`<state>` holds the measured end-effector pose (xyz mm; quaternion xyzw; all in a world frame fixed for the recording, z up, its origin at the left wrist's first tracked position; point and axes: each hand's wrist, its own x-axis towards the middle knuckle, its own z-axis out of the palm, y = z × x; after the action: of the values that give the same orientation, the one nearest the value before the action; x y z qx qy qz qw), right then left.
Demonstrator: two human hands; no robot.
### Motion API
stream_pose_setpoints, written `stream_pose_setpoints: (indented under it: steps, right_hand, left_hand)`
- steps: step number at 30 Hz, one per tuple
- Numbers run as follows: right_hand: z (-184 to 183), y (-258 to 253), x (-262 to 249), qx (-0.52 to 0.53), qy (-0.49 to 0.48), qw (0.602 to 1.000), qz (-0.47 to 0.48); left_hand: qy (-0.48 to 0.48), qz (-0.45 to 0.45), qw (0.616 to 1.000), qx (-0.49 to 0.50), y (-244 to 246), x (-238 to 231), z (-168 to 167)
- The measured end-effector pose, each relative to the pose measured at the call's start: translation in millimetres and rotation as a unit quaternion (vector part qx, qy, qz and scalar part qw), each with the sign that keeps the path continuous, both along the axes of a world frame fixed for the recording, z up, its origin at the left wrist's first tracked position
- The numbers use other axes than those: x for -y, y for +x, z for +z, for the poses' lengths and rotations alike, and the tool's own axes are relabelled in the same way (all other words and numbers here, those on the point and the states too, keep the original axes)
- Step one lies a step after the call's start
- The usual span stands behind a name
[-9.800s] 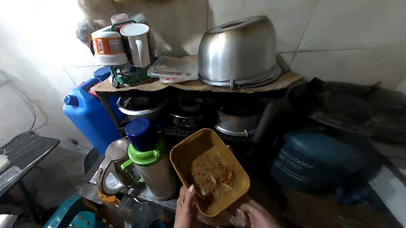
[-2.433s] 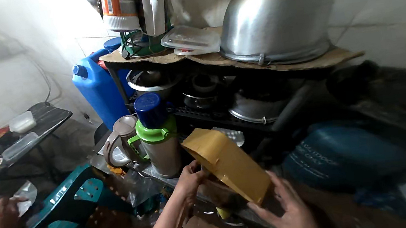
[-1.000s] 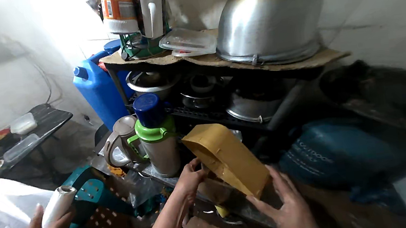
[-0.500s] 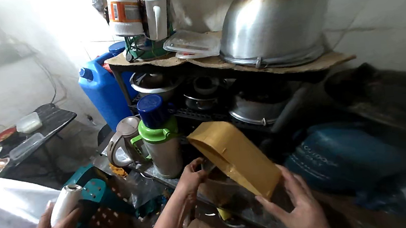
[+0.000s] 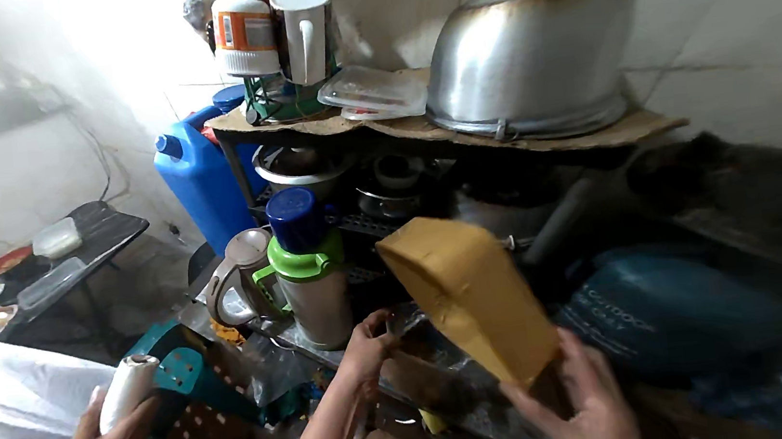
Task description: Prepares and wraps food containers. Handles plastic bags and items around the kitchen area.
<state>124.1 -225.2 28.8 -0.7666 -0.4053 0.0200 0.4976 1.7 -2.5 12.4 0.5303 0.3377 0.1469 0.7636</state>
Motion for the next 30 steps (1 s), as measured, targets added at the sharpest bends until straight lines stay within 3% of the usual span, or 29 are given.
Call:
stream_pose_setpoints:
  steps: [3, 10, 15, 21, 26, 30]
  right_hand:
    - [-9, -8, -8, 0.023, -0.052, 0.998, 0.027]
    - [3, 1, 1, -0.013, 0.025, 0.999, -0.03]
    - [-14, -13, -7, 0.022, -0.045, 0.999, 0.014]
    - [-5, -3, -4, 0.049, 0.018, 0.998, -0.025]
    - [-13, -12, -9, 0.014, -0.053, 0.998, 0.017]
    - [-6, -1, -7, 0.044, -0.011, 0.999, -0.001]
  left_hand:
    - [-0.018, 0.002, 1.0, 0.022, 3, 9, 6]
    - [0.009, -0.021, 1.0, -0.006, 1, -5, -6]
    - [-0.014, -0.009, 1.0, 0.01, 6, 10, 2]
    - [0.012, -0.02, 1.0, -0.01, 3, -5, -7]
    - [-0.011, -0.003, 1.0, 0.011, 5, 10, 5]
    - [0.003, -0.035, 0.999, -0.001, 4, -3, -3]
